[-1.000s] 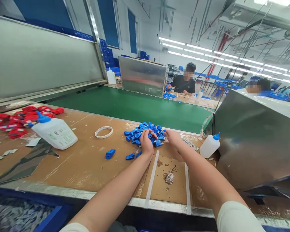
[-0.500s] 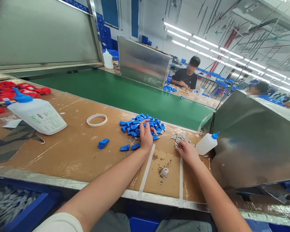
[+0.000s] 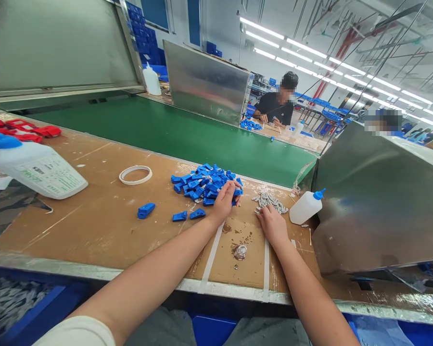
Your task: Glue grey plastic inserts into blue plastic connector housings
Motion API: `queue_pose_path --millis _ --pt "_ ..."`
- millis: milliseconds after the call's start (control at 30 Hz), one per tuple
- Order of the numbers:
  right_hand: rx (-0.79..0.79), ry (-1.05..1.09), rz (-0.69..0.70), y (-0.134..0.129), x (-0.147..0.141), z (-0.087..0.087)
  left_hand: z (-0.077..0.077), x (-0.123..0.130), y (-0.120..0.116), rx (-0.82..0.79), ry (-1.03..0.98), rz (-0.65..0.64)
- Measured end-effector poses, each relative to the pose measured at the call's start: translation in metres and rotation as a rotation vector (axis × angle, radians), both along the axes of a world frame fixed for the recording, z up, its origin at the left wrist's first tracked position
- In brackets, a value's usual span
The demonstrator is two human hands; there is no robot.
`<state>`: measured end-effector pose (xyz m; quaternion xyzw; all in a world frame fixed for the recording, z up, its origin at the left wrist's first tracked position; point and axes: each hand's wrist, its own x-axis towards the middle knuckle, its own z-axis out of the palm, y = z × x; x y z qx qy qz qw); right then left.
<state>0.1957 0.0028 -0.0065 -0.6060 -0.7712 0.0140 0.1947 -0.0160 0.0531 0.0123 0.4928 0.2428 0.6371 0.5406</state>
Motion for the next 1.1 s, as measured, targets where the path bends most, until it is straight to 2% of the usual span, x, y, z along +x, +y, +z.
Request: queue_pose_path --millis 67,200,333,433,567,667,867,1000,1100 --pt "-0.004 0.166 0.076 -0.002 0.002 -0.001 -0.003 0.001 0.0 0.007 0.061 -0.052" --pt "-0.159 0.611 0.188 -0.011 0.011 0.004 -0.007 0.004 0.001 0.015 0.136 -0.086" --pt "-0.34 0.833 0.272 -0.024 0.016 0.016 -0.01 0.005 0.001 0.012 0.181 -0.097" --pt "-0.511 0.837 0.389 -0.034 0.012 0.023 -0.011 0.005 0.0 0.01 0.22 -0.108" --pt "-0.689 0.805 0.553 -0.042 0.003 0.023 -0.011 0.003 0.0 0.022 0.256 -0.136" --pt "-0.692 0.729 0.595 -0.041 0.002 0.02 -0.009 0.002 -0.001 0.014 0.312 -0.137" --pt "-0.554 0.564 0.656 -0.037 0.004 0.025 -0.008 0.002 -0.002 -0.022 0.384 -0.093" --pt "-0.633 0.567 0.647 -0.039 0.002 0.031 -0.008 0.003 -0.003 -0.021 0.402 -0.085" --pt "-0.715 0.681 0.595 -0.042 0.002 0.03 -0.005 0.004 -0.005 -0.025 0.347 -0.152"
